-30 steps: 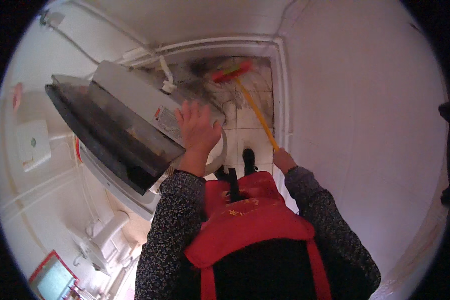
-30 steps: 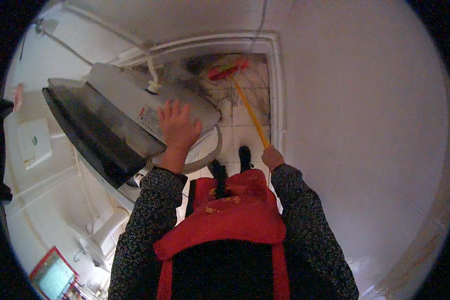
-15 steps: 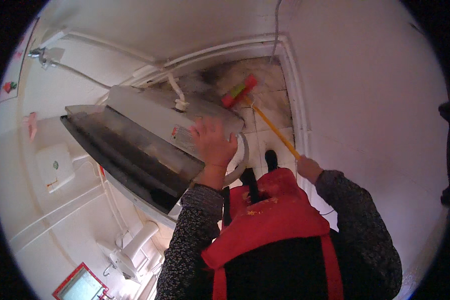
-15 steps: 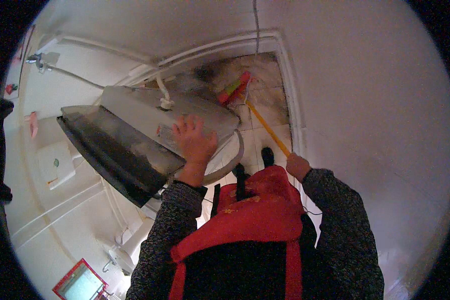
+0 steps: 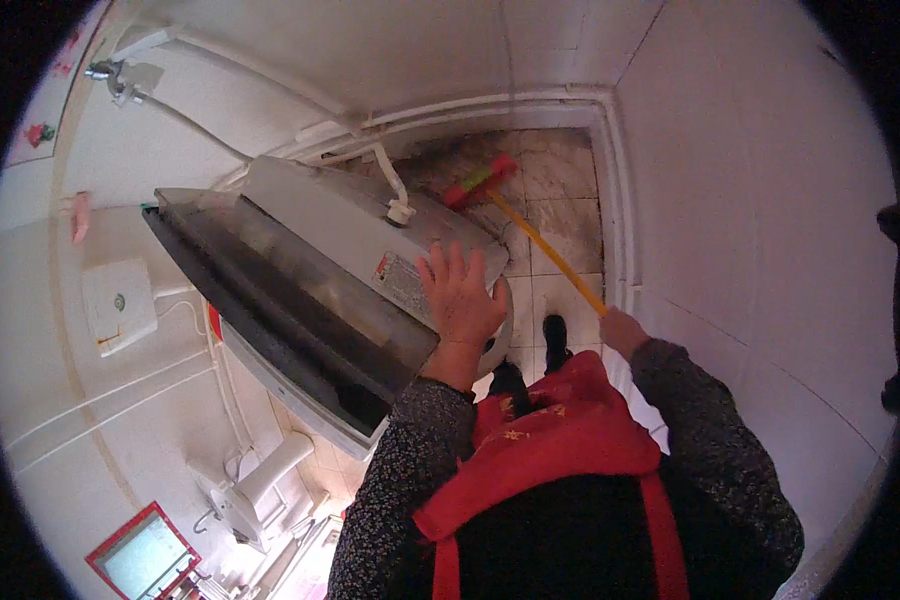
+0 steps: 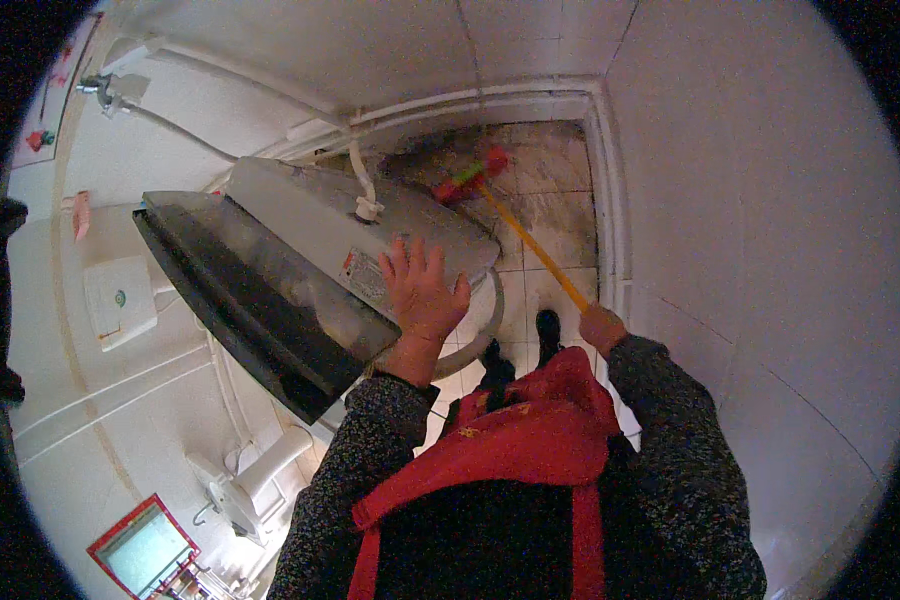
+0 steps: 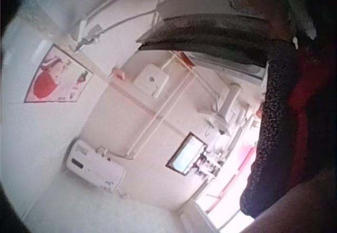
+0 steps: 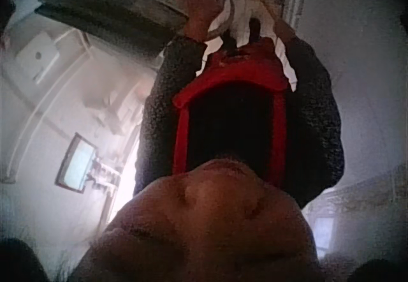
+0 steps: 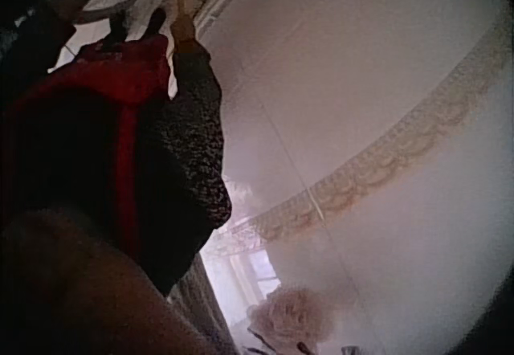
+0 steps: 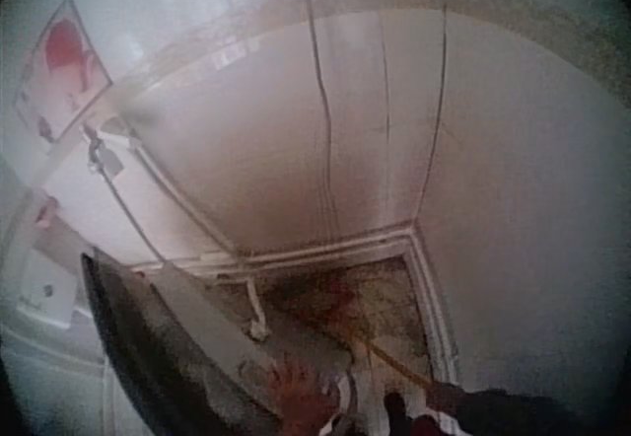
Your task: The person sweeps the tiled floor around a top-loading washing machine using a broom. They repeatedly sweep the same area near the machine and along the wall, then briefly handle a shower head before returning to sweeping.
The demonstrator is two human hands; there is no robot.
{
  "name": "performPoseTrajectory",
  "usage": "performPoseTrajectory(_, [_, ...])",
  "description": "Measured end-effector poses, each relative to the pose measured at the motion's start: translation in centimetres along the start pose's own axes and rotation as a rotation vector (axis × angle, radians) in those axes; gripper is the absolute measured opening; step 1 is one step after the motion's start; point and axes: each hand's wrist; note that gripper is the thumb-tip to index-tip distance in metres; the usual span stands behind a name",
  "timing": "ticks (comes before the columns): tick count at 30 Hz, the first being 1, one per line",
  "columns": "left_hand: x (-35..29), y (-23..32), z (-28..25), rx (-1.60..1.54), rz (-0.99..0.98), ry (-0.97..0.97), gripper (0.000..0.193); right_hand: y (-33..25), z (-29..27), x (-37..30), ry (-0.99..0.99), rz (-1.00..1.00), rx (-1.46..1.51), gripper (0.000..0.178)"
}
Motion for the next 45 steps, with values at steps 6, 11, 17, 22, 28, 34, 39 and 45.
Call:
performPoseTrajectory(6, [0.1, 0.0, 0.2, 0.007, -0.007, -0.001, 0.042, 0.3, -1.0, 0.7, -0.081, -0.061, 0.005, 0.023])
performPoseTrajectory(11, [0.0, -0.3, 0.5, 0.037, 0.016, 0.012, 0.041, -1.6, -1.1, 10.4, 0.025, 0.048, 0.021, 0.021])
performPoseTrajectory(17, [0.0, -0.1, 0.4, 0.019, 0.026, 0.022, 0.041, 0.6, 2.9, 3.2, 0.135, 0.065, -0.056, 0.024])
performPoseTrajectory(22, [0.1, 0.0, 0.0, 0.023, 0.011, -0.018, 0.042, 1.0, 2.7, -4.5, 0.072, 0.252, 0.248, 0.022])
performPoseTrajectory(28, [-0.1, -0.2, 0.4, 0.056, 0.006, -0.017, 0.042, -0.3, -0.6, -0.2, 0.059, 0.092, 0.181, 0.024])
performPoseTrajectory(34, [-0.3, -0.2, 0.9, 0.018, 0.058, 0.037, 0.037, -3.6, 0.3, 7.1, 0.133, 0.332, 0.363, 0.025])
performPoseTrajectory(39, [-0.2, -0.1, 0.7, 0.045, 0.067, 0.068, 0.039, -1.8, 0.5, 0.7, -0.058, 0.109, 0.192, 0.027])
performPoseTrajectory(45, [0.0, 0.0, 0.3, 0.046, 0.028, 0.05, 0.041, 0.5, 5.2, -7.0, 0.017, 0.464, 0.42, 0.029])
Point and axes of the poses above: each hand's wrist, its own x-axis towards the middle knuckle, its own z-axis out of the palm, y = z × x, and after that the axes turned 9 degrees about -z, right-handed
